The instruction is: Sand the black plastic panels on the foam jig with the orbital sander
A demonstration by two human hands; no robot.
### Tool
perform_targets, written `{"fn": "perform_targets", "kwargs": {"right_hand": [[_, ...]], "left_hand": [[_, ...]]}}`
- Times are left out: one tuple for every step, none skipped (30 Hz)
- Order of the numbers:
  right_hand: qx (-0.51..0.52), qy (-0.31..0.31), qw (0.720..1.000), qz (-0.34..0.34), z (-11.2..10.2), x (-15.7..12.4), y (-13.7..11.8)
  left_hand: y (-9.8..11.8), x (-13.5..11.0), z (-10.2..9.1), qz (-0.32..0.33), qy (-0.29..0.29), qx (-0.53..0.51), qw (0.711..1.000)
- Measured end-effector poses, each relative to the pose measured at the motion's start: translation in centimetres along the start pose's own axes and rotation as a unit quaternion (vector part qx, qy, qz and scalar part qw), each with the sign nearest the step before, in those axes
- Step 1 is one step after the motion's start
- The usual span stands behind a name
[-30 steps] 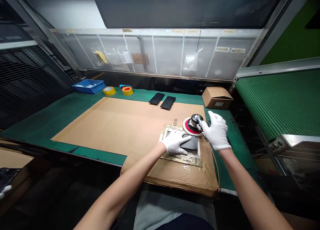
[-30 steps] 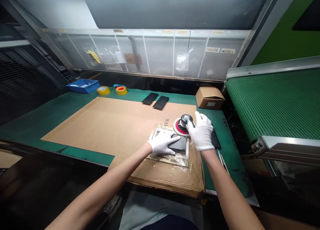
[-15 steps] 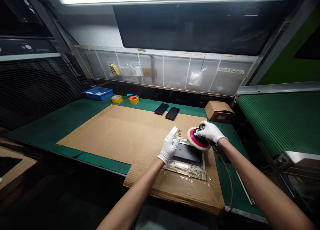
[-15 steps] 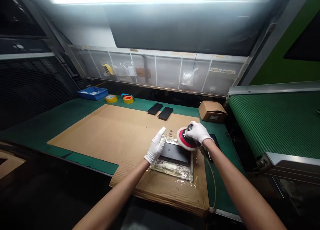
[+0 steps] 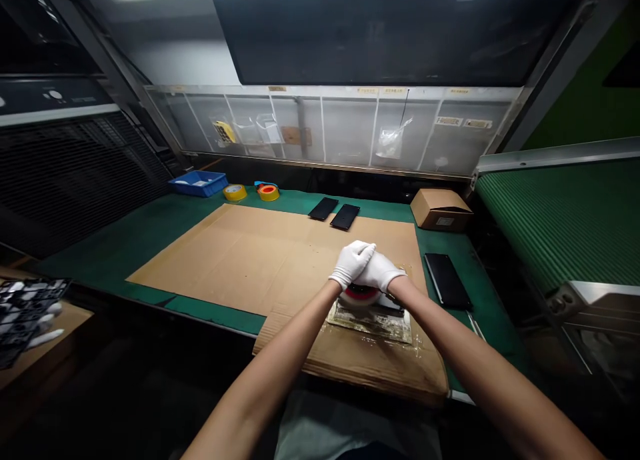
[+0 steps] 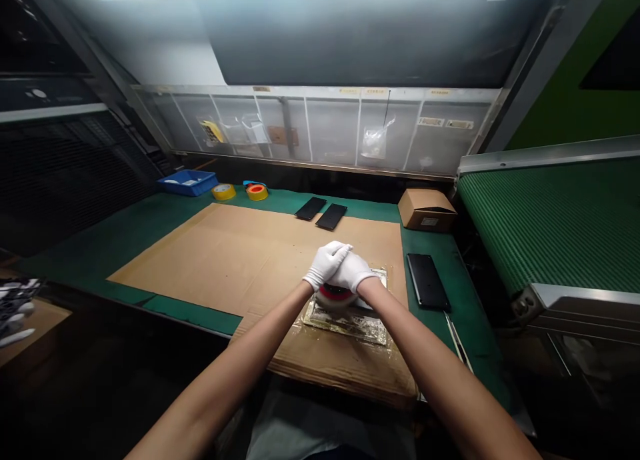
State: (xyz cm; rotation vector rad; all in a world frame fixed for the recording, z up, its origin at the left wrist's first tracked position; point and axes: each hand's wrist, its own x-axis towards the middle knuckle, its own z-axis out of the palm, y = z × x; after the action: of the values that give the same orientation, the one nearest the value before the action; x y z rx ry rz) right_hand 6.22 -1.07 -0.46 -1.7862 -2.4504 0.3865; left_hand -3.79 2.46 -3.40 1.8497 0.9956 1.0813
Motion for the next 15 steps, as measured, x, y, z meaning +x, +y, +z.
{"fn": "perform_targets", "kwargs": {"right_hand": [[0.005, -0.004, 1.000, 0.024, 0.0, 0.2, -0.3], [0.008, -0.006, 0.999, 0.051, 0.0, 0.3, -0.6], [0.010, -0.008, 0.997, 0.074, 0.0, 0.4, -0.9], [0.013, -0.011, 0.996, 0.086, 0.0, 0.5, -1.1], [0.017, -0.016, 0.996, 0.088, 0.0, 0.5, -1.3], [0.022, -0.022, 0.996, 0.082, 0.0, 0.6, -1.4], [0.026, -0.027, 0.997, 0.073, 0.0, 0.7, -1.5], [0.029, -0.028, 0.997, 0.069, -0.1, 0.7, -1.6], [0.030, -0.025, 0.997, 0.071, -0.2, 0.7, -1.7], [0.029, -0.019, 0.996, 0.079, -0.2, 0.7, -1.8], [0.029, -0.012, 0.995, 0.091, -0.2, 0.5, -1.9], [0.030, -0.008, 0.995, 0.097, -0.2, 0.3, -2.0], [0.032, -0.008, 0.995, 0.094, -0.2, 0.1, -2.2], [0.037, -0.013, 0.996, 0.084, -0.1, -0.2, -2.4], [0.043, -0.019, 0.997, 0.068, -0.1, -0.4, -2.7]], "left_hand": [[-0.2, 0.0, -0.1, -0.028, 0.022, -0.025, 0.999], [-0.3, 0.0, -0.1, -0.052, 0.043, -0.047, 0.997], [-0.5, -0.1, -0.1, -0.070, 0.059, -0.062, 0.994], [-0.6, -0.1, -0.1, -0.079, 0.068, -0.066, 0.992], [-0.7, -0.1, 0.0, -0.083, 0.075, -0.064, 0.992], [-0.7, -0.1, -0.1, -0.088, 0.081, -0.064, 0.991], [-0.8, 0.0, -0.1, -0.094, 0.086, -0.064, 0.990], [-0.8, 0.0, -0.2, -0.098, 0.088, -0.061, 0.989], [-0.8, 0.1, -0.4, -0.102, 0.090, -0.058, 0.989], [-0.8, 0.1, -0.6, -0.107, 0.092, -0.052, 0.989], [-0.8, 0.0, -0.7, -0.113, 0.096, -0.046, 0.988], [-0.7, -0.2, -0.9, -0.118, 0.101, -0.038, 0.987], [-0.7, -0.6, -1.1, -0.123, 0.106, -0.032, 0.986], [-0.7, -1.0, -1.2, -0.128, 0.112, -0.027, 0.985], [-0.6, -1.5, -1.4, -0.134, 0.119, -0.023, 0.984]]}}
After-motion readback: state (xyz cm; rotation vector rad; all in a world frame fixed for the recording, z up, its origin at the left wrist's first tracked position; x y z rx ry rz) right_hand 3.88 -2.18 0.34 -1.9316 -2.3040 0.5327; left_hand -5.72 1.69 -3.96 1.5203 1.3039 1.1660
